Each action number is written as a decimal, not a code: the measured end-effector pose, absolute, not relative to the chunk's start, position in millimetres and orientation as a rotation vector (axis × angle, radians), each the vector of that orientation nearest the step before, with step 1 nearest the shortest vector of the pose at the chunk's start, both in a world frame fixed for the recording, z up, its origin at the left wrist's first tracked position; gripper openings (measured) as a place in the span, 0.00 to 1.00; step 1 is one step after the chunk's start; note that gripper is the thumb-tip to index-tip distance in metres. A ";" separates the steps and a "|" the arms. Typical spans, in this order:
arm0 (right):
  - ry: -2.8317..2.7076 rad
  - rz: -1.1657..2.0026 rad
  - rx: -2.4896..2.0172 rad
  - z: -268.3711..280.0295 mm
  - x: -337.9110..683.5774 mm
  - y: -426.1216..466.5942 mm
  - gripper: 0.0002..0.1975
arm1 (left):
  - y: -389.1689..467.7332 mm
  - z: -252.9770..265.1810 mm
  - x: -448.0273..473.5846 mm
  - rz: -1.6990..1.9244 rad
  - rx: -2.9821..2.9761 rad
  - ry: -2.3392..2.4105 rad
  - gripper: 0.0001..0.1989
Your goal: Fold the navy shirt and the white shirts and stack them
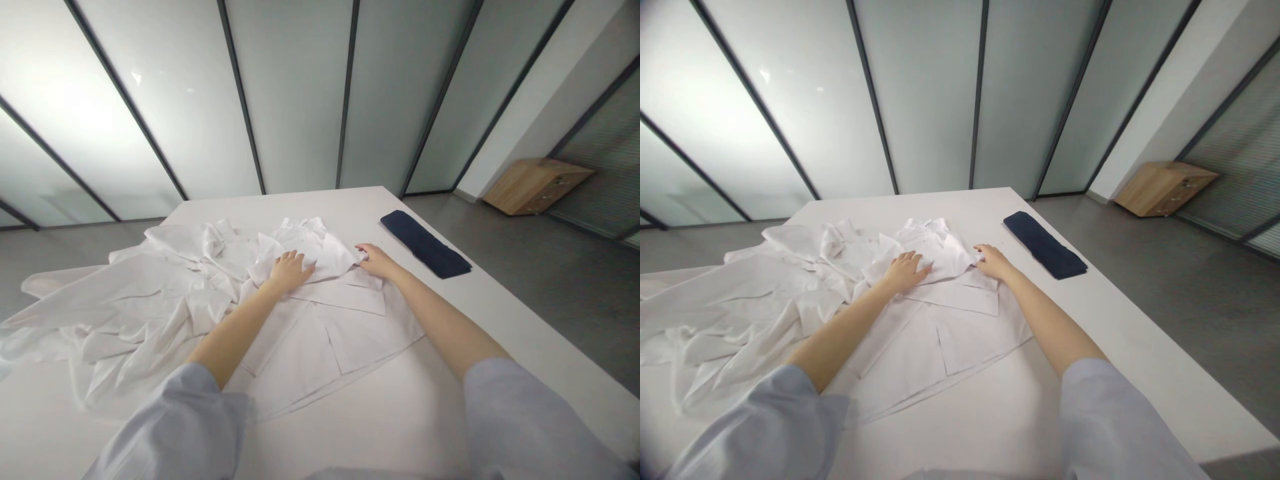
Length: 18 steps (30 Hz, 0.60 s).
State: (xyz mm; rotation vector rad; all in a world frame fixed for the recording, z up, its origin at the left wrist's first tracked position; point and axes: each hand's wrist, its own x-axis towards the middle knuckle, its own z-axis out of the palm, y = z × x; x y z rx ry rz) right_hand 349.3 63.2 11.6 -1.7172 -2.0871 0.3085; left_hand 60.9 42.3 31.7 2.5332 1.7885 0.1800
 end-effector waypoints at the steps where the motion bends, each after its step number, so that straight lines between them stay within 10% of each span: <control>1: -2.148 0.347 -1.614 10.1 345.7 64.5 0.25 | 32.4 29.7 56.9 0.167 2.508 1.827 0.31; 5: -2.290 0.341 -1.523 4.4 327.2 60.6 0.10 | 14.0 12.4 41.3 0.040 2.392 1.885 0.34; 13: -1.886 0.405 -1.748 13.3 336.3 60.5 0.21 | 43.9 2.6 22.1 0.019 2.556 1.567 0.40; 18: -1.722 0.209 -1.917 4.2 331.5 67.6 0.16 | 56.8 0.2 26.9 0.168 2.567 1.576 0.27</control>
